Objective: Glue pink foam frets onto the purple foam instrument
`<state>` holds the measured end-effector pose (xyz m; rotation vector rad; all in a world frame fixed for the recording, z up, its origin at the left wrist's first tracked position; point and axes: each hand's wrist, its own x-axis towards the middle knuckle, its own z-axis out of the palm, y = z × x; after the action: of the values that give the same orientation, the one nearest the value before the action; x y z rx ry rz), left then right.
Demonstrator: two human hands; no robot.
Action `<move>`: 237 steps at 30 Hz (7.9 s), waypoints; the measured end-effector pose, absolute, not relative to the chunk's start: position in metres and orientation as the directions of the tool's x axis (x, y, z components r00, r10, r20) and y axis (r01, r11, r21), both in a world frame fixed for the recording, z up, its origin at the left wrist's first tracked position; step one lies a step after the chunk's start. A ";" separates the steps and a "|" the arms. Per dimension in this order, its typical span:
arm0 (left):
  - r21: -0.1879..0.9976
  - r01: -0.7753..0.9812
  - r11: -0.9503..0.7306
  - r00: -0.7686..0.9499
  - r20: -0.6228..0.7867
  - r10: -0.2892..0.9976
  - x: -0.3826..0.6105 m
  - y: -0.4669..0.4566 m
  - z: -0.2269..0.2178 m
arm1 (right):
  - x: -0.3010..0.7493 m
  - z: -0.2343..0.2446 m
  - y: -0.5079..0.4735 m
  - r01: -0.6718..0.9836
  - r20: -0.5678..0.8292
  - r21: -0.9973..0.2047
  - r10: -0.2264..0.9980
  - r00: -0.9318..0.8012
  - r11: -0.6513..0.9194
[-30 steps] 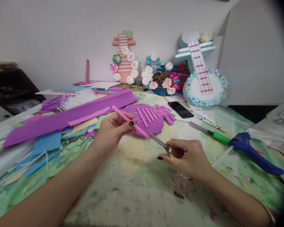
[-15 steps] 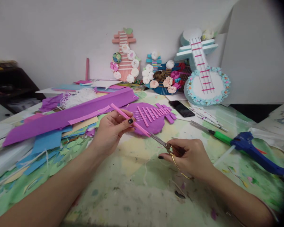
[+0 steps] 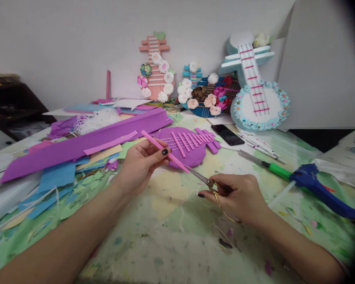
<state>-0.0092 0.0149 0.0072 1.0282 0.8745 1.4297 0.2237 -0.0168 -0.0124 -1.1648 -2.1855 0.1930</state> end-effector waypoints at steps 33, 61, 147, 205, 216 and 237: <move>0.935 -0.338 -0.110 0.073 0.143 0.987 -0.002 0.013 0.001 | 0.221 -0.013 -0.019 0.726 0.471 -0.365 0.788 -0.396 0.583; 0.957 -0.283 -0.070 0.067 0.092 0.994 0.001 0.011 -0.002 | 0.220 -0.017 -0.019 0.702 0.503 -0.374 0.768 -0.396 0.606; 0.966 -0.245 -0.078 0.113 0.108 0.988 0.012 0.005 -0.018 | 0.211 -0.014 -0.030 0.664 0.363 -0.549 0.860 -0.358 0.508; 0.970 -0.170 -0.173 0.133 0.197 0.971 0.015 0.003 -0.014 | 0.213 -0.026 -0.039 0.487 0.412 -0.685 0.839 -0.355 0.542; 0.967 -0.211 -0.145 0.120 0.173 0.978 0.017 0.002 -0.014 | 0.213 -0.031 -0.039 0.414 0.314 -0.793 0.881 -0.353 0.448; 0.974 -0.184 -0.133 0.144 0.161 0.976 0.016 0.002 -0.013 | 0.207 -0.018 -0.041 0.457 0.349 -0.728 0.850 -0.395 0.511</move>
<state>0.0157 0.0018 -0.0128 1.2554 0.8904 1.2740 0.2071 -0.0412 -0.0178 -1.0646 -2.0339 0.6971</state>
